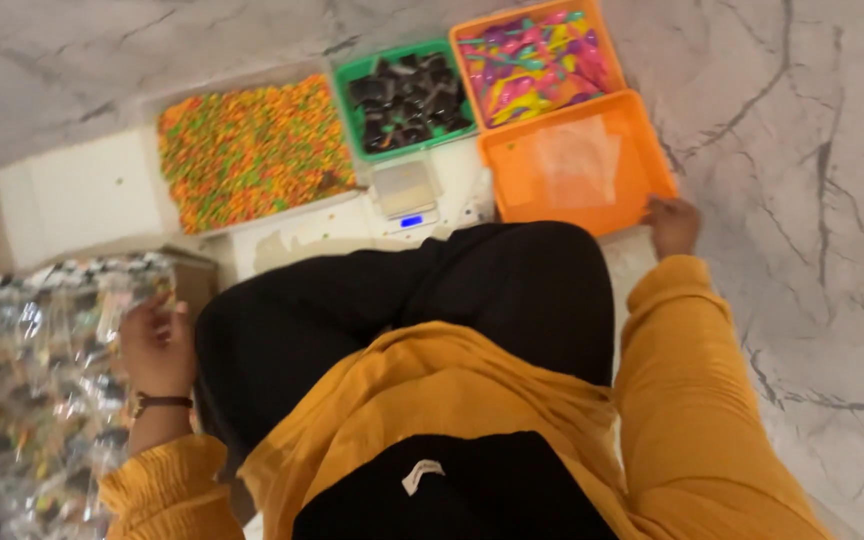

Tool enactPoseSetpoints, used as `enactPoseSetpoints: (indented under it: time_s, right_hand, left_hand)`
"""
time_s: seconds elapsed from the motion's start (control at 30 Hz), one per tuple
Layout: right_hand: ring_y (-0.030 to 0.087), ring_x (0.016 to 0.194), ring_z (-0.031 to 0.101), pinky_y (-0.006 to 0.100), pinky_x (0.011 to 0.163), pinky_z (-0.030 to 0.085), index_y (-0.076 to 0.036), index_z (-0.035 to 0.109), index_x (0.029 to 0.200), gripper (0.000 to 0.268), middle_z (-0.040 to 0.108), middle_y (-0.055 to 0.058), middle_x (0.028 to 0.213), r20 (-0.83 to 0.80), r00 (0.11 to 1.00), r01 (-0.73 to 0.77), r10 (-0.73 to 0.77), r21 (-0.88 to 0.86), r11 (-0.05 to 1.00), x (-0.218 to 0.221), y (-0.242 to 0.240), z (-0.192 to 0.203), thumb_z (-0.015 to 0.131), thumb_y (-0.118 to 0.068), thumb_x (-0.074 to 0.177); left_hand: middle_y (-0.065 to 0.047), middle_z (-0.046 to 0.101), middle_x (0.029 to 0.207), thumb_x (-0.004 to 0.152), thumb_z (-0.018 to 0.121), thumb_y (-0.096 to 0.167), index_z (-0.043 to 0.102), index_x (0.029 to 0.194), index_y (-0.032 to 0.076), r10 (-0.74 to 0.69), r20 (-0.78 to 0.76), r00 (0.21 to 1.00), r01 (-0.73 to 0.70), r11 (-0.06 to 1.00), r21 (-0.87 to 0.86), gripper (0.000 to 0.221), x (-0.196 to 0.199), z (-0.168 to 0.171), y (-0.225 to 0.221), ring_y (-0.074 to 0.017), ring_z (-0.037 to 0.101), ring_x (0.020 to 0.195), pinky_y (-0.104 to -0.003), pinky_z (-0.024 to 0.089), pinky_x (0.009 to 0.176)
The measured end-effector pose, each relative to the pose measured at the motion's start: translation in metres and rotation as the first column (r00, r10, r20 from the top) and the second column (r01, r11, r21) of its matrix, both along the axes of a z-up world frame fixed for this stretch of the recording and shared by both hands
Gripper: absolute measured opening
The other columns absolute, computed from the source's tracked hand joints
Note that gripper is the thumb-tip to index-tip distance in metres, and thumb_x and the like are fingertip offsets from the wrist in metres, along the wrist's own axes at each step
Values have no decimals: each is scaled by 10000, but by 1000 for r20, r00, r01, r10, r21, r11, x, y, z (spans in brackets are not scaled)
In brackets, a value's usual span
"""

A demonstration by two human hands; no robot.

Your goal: The person scoops small multi-colored candies and dark squares into clear plastic bags, weighs the bags on a digital scale, and seals the bags by hand.

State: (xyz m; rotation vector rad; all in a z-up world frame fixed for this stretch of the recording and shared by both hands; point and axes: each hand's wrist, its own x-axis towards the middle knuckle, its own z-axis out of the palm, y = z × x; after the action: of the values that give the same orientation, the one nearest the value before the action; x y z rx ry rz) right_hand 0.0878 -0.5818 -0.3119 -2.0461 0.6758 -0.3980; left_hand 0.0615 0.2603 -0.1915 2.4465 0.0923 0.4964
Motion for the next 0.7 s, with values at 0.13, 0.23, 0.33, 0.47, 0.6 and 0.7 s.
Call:
enactPoseSetpoints:
  time_s: [0.13, 0.23, 0.33, 0.47, 0.6, 0.7]
  right_hand:
    - [360, 1136, 670, 484, 958, 461, -96, 780, 974, 524, 783, 135, 955, -413, 874, -395, 255, -301, 868, 31, 10, -52, 343, -333, 1140]
    - [341, 1255, 611, 445, 1089, 466, -215, 779, 1178, 350, 707, 84, 1261, -419, 885, -314, 203, -216, 924, 50, 20, -88, 650, -463, 968]
    - [455, 1298, 561, 589, 1049, 492, -78, 544, 1467, 676, 527, 227, 1425, -516, 850, -181, 103, -102, 978, 63, 49, -64, 695, -348, 866]
    - [427, 1285, 564, 670, 978, 500, -115, 484, 1478, 766, 545, 158, 1373, -609, 793, -149, -17, -222, 964, 77, 76, -43, 767, -368, 813]
    - [432, 1299, 514, 631, 1028, 467, -65, 442, 1511, 728, 508, 189, 1386, -547, 832, -105, -89, -314, 943, 71, 104, -3, 759, -245, 881]
    - [422, 1275, 546, 601, 1044, 453, -21, 420, 1504, 574, 532, 200, 1339, -462, 878, 28, -122, -205, 978, 68, 107, 6, 629, -181, 994]
  left_hand:
    - [-155, 667, 971, 971, 832, 153, 764, 1291, 76, -125, 55, 991, 118, 987, 111, 336, 36, -15, -54, -378, 673, 936, -436, 575, 800]
    - [-140, 659, 1044, 968, 797, 158, 737, 1268, 86, -177, -23, 984, 178, 982, 57, 314, 51, -25, -84, -328, 714, 923, -412, 594, 793]
    - [-196, 650, 1165, 1003, 735, 294, 724, 1273, 71, -110, -227, 968, 133, 987, 86, 350, 54, -27, -100, -397, 693, 1043, -479, 570, 913]
    - [-185, 647, 1227, 1008, 725, 401, 723, 1303, 104, 2, -308, 951, 77, 967, 244, 419, 59, -24, -107, -409, 683, 1114, -516, 570, 933]
    - [-170, 635, 1304, 1043, 669, 497, 707, 1352, 149, 60, -397, 916, 79, 943, 325, 467, 59, -32, -104, -402, 676, 1162, -514, 571, 926]
    - [-169, 645, 1260, 1018, 681, 506, 721, 1336, 152, 19, -341, 940, 116, 921, 371, 477, 57, -40, -101, -405, 691, 1128, -507, 581, 918]
